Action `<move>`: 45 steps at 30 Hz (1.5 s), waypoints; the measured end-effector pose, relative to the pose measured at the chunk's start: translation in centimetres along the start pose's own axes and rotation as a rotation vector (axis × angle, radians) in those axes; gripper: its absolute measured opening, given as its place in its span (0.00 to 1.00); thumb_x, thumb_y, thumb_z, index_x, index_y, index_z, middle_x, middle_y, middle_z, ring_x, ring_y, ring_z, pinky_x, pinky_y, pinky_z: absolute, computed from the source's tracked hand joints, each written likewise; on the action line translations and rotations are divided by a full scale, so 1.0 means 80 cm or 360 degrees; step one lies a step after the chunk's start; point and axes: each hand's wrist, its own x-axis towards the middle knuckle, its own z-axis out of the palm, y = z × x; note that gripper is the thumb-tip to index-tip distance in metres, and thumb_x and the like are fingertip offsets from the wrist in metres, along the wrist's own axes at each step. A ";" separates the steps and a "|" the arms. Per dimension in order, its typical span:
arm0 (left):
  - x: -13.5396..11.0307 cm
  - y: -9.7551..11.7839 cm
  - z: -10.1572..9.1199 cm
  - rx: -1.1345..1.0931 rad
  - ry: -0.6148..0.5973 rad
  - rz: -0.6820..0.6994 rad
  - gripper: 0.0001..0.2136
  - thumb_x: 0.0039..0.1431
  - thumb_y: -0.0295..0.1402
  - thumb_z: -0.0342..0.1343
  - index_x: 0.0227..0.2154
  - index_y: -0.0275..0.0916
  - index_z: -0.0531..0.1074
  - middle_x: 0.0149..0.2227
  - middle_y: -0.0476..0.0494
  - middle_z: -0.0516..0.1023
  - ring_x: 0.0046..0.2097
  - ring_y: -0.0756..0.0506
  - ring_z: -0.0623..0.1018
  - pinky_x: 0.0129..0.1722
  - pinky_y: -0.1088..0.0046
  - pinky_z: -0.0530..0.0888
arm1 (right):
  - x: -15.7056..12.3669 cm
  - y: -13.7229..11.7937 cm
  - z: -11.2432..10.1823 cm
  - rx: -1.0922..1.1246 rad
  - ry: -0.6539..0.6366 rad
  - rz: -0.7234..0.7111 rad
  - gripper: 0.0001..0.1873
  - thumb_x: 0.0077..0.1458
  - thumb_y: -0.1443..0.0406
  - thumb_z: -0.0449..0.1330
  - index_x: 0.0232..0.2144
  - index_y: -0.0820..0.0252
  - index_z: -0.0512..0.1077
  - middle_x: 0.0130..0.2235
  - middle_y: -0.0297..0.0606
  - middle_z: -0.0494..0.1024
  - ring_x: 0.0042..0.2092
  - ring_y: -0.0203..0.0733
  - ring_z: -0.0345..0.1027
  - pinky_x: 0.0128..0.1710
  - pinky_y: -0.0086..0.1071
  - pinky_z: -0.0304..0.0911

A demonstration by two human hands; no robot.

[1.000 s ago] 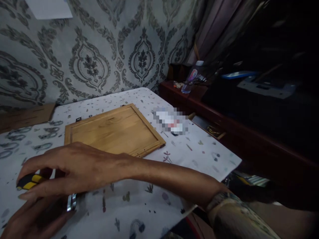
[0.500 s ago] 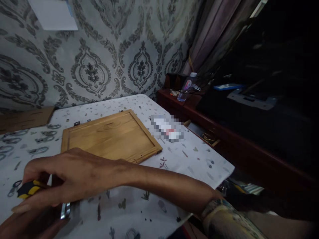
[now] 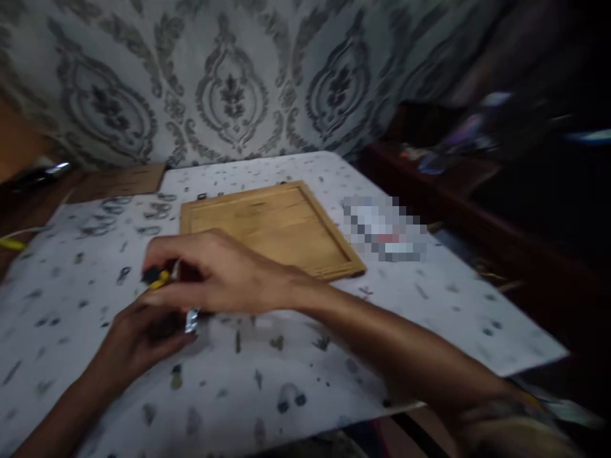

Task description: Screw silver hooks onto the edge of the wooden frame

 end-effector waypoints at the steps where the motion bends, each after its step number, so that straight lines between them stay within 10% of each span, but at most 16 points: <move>1: 0.001 0.001 -0.002 -0.0016 -0.0037 0.0051 0.16 0.58 0.51 0.64 0.40 0.45 0.82 0.41 0.45 0.83 0.41 0.41 0.82 0.43 0.65 0.81 | 0.001 0.003 0.000 0.0138 0.0007 -0.0051 0.08 0.63 0.62 0.62 0.38 0.61 0.70 0.36 0.30 0.76 0.38 0.31 0.70 0.36 0.20 0.65; 7: 0.008 0.012 -0.008 -0.0170 -0.0066 0.0129 0.12 0.58 0.43 0.68 0.37 0.41 0.79 0.39 0.45 0.77 0.40 0.45 0.79 0.41 0.71 0.78 | 0.006 0.017 0.006 0.0278 0.0103 -0.0113 0.07 0.61 0.74 0.59 0.42 0.65 0.73 0.34 0.31 0.75 0.35 0.29 0.68 0.38 0.24 0.64; 22: 0.007 0.006 -0.006 -0.0227 -0.0084 0.0121 0.17 0.56 0.45 0.69 0.44 0.43 0.81 0.45 0.43 0.79 0.45 0.42 0.80 0.47 0.66 0.78 | 0.005 0.003 -0.002 0.0187 0.0022 0.0046 0.05 0.60 0.74 0.61 0.37 0.61 0.70 0.30 0.28 0.75 0.30 0.30 0.68 0.30 0.24 0.62; 45: 0.008 0.008 -0.008 -0.0280 -0.0133 0.0129 0.16 0.58 0.45 0.68 0.43 0.41 0.78 0.44 0.42 0.77 0.46 0.43 0.79 0.45 0.66 0.78 | 0.005 0.020 0.004 -0.0147 0.0448 -0.0167 0.09 0.64 0.64 0.60 0.34 0.58 0.63 0.29 0.27 0.65 0.33 0.31 0.59 0.35 0.27 0.56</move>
